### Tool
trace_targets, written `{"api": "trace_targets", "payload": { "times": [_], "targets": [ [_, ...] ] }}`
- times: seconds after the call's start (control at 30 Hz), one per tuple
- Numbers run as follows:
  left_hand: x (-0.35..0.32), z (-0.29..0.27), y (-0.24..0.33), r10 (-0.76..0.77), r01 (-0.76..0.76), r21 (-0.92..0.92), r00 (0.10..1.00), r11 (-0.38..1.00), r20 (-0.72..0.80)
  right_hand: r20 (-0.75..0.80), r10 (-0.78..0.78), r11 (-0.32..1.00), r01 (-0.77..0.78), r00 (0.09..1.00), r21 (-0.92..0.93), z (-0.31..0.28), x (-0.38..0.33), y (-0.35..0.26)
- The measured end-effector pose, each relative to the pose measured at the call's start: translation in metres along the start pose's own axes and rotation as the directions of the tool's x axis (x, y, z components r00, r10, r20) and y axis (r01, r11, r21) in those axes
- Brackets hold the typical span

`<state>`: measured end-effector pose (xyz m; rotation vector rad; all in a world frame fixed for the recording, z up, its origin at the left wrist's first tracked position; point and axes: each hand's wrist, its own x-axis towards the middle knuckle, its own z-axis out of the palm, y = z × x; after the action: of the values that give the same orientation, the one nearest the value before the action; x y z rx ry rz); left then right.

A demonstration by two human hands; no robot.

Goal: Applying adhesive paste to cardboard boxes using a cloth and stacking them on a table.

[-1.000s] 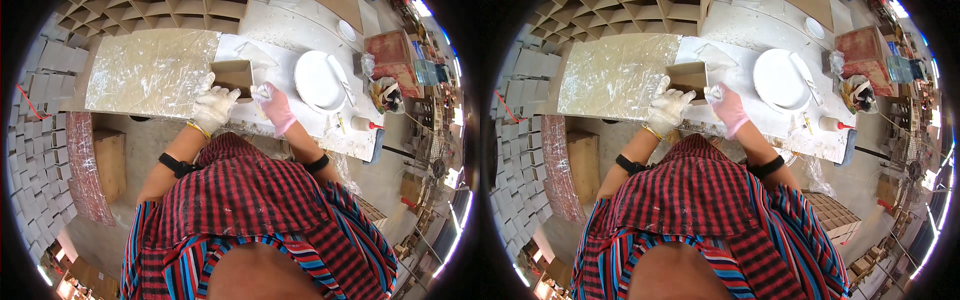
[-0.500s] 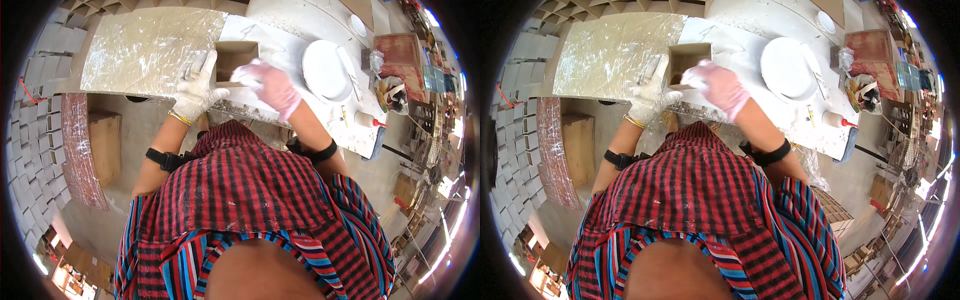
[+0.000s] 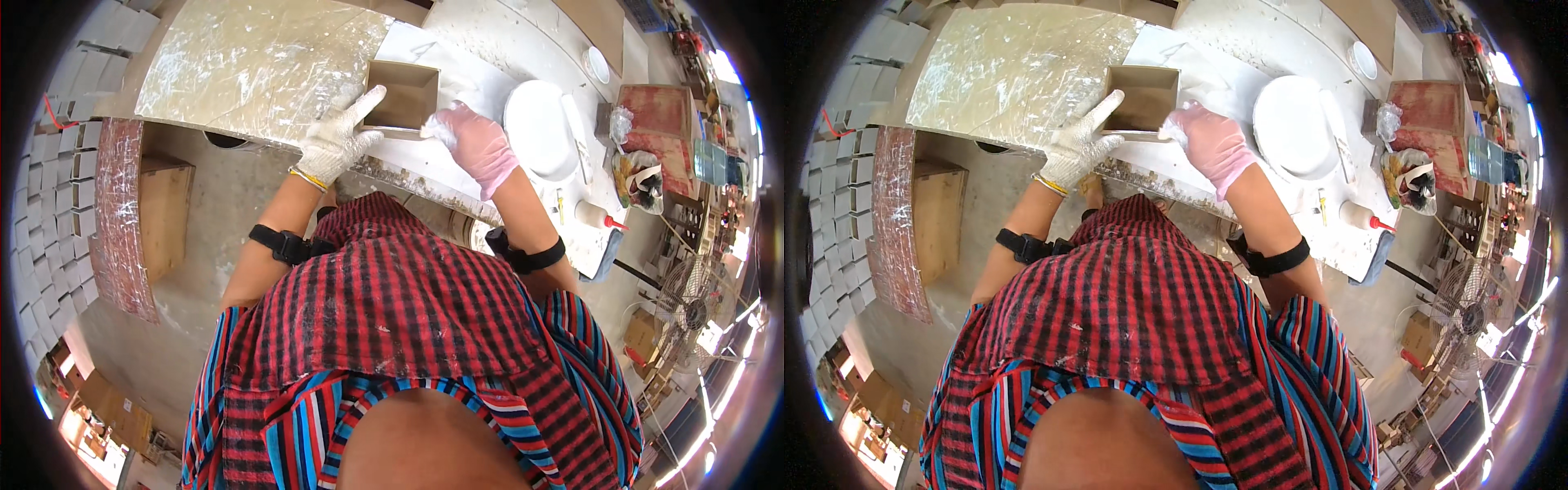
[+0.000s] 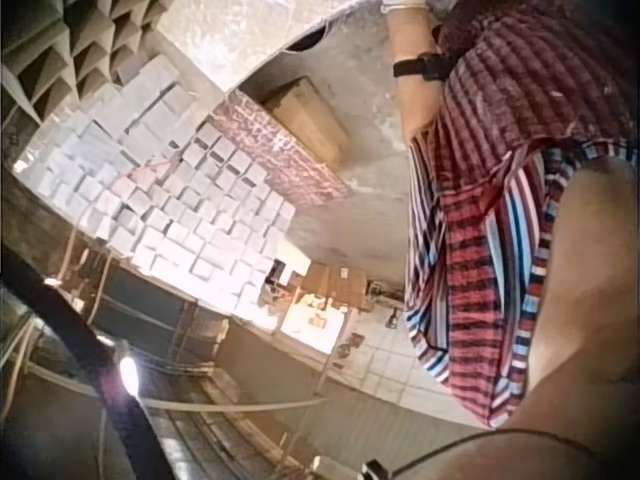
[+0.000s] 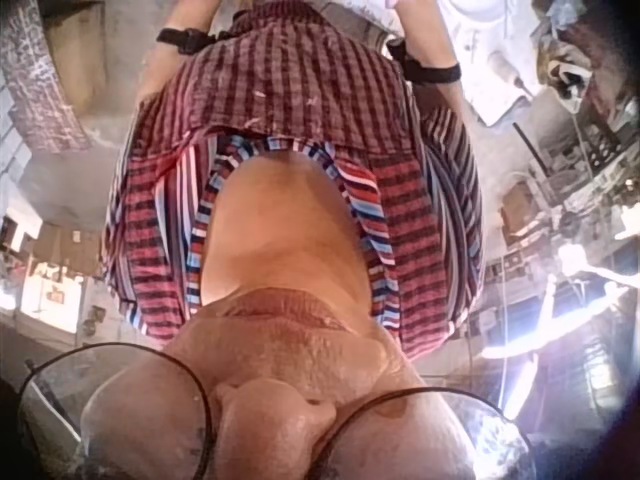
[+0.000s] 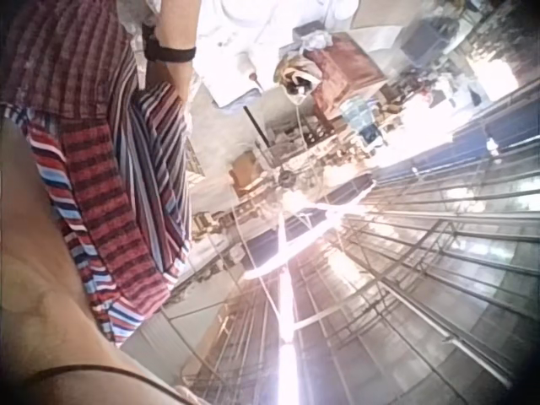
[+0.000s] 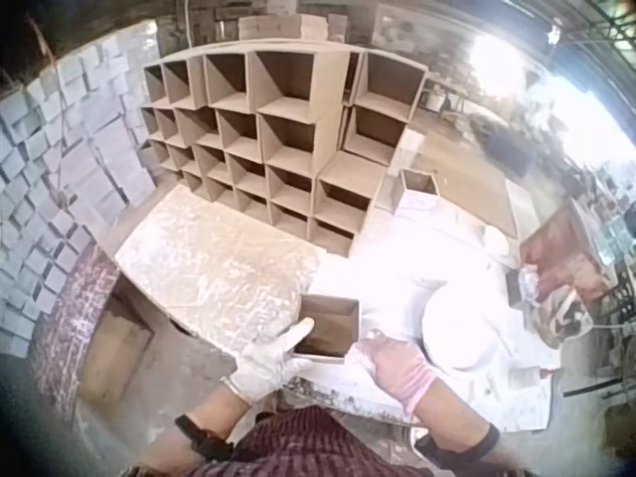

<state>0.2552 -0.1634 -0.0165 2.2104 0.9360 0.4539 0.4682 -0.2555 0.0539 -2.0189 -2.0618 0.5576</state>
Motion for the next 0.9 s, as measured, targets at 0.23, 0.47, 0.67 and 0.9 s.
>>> {"api": "trace_targets", "payload": {
  "times": [0.23, 0.47, 0.67, 0.9],
  "targets": [
    [0.002, 0.01, -0.018, -0.119, 0.109, -0.252, 0.993, 0.962, -0.023, -0.05, -0.306, 0.951, 0.308, 0.951, 0.036, 0.022, 0.042, -0.045],
    [-0.004, 0.01, -0.018, -0.097, 0.095, -0.046, 0.994, 0.994, -0.04, 0.072, -0.137, 0.99, 0.139, 0.988, -0.025, 0.015, 0.046, -0.047],
    [-0.002, 0.008, -0.018, -0.055, 0.055, -0.01, 0.995, 0.998, -0.081, 0.021, -0.322, 0.946, 0.322, 0.947, -0.043, 0.021, 0.048, -0.05],
    [-0.008, -0.006, 0.009, -0.068, 0.072, 0.054, 0.995, 0.996, -0.076, 0.163, -0.032, 0.957, 0.077, 0.986, -0.28, -0.009, 0.004, -0.011]
  ]
}}
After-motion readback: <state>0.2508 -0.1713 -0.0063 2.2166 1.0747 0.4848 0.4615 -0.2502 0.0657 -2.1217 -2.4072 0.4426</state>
